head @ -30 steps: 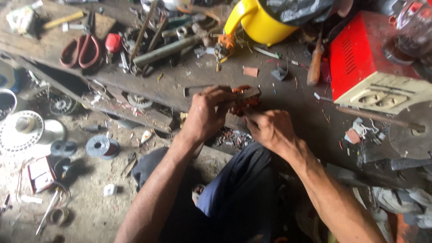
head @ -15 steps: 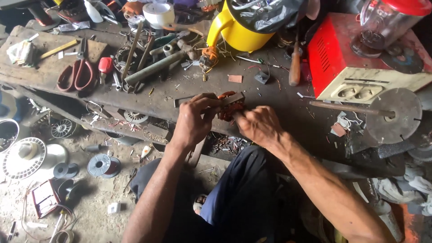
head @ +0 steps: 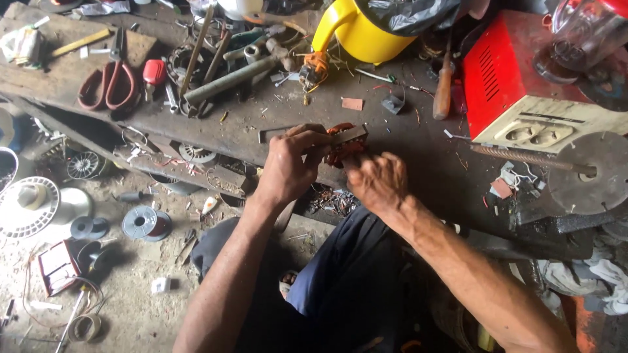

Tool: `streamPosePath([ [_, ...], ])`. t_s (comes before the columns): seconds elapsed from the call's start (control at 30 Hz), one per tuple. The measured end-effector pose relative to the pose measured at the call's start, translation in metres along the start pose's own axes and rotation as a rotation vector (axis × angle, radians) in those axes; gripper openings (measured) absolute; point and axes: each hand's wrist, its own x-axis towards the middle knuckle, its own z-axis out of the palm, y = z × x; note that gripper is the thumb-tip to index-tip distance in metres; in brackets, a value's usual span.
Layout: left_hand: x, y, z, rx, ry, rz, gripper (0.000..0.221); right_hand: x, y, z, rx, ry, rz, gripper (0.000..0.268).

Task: Winding or repairing a motor stator by tucking copper wires into slots using a small tool.

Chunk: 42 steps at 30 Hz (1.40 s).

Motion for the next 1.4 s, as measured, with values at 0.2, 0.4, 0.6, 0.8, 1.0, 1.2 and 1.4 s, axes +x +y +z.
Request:
streamPosePath([
  [0.2,-0.001,-0.015,0.002,-0.007,-0.071,-0.058,0.018,0.006,-0.011,-0.021,0.000,0.140,-0.016,0.007],
  [0.4,0.047,0.053,-0.018,0.683,-0.556,0.248,0.091,-0.008,-0.039,-0.121,0.234,0.480,0.294,0.018],
  [0.6,0.049,0.002,-0.013,0.580,-0.578,0.369,0.076,-0.039,-0.044,-0.134,0.422,0.494,0.455,0.012],
  [0.8,0.016,-0.026,-0.021,0.330,-0.351,0.326,0.052,-0.025,-0.051,-0.126,0.495,0.459,0.417,0.016],
  [1.0,0.012,-0.021,-0.023,0.425,-0.319,0.322,0.057,0.019,-0.064,-0.131,0.353,-0.016,0.271,0.042],
  [1.2,0.010,-0.024,-0.025,0.467,-0.310,0.327,0.058,0.042,-0.050,-0.088,0.266,-0.311,0.285,0.025],
  [1.4,0.013,-0.012,-0.027,0.461,-0.288,0.370,0.067,0.048,-0.048,-0.075,0.098,-0.390,0.212,0.024],
])
